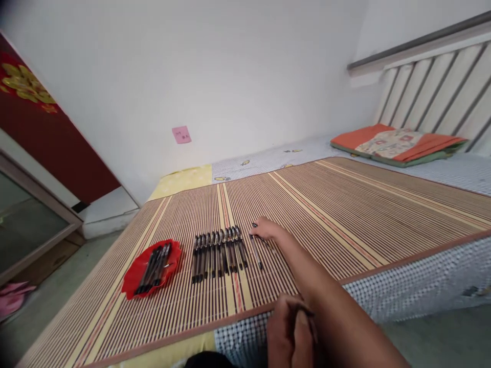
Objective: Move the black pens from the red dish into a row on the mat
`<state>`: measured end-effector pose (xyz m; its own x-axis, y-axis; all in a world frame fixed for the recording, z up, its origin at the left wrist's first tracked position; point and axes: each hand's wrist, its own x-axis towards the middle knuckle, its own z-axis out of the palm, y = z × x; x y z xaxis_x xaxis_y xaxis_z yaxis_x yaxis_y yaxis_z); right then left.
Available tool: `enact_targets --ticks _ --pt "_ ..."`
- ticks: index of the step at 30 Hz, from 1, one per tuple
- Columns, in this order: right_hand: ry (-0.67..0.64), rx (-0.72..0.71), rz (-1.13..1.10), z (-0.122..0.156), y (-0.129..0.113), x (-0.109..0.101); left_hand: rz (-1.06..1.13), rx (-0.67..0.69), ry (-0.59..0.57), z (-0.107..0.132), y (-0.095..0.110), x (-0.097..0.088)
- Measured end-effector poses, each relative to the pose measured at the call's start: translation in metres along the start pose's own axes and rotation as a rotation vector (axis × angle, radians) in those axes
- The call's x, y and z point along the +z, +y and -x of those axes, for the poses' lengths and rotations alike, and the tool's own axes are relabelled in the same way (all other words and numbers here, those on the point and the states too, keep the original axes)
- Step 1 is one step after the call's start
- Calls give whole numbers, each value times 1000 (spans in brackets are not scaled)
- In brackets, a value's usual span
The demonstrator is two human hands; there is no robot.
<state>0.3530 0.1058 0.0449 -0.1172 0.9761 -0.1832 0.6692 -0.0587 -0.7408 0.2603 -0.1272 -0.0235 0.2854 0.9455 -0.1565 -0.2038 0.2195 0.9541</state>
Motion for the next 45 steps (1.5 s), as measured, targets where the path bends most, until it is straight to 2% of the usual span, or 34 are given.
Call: enact_targets --ticks 3,7,10,13,16,20,27,33,39,45 --pt "7 40 60 -24 5 14 -70 124 36 -23 22 17" --pt "25 61 127 -36 11 32 -160 231 63 -32 21 17" --pt "65 52 172 -37 12 45 -303 382 198 -32 14 8" --pt "106 34 199 -35 12 55 -413 510 278 -42 20 -7" --pt "148 -1 199 -32 14 60 -511 522 274 -60 38 -26" --pt "183 -34 189 -28 21 61 -595 523 361 -77 53 -41" --pt "222 -52 114 -9 29 51 -645 586 280 -74 43 -33" --pt "52 51 -210 15 31 50 -681 646 222 -68 32 -25" --pt "-19 113 -338 28 23 51 -682 690 190 -60 29 -18" --pt "-43 122 -380 24 27 55 -662 672 143 -58 29 -18"
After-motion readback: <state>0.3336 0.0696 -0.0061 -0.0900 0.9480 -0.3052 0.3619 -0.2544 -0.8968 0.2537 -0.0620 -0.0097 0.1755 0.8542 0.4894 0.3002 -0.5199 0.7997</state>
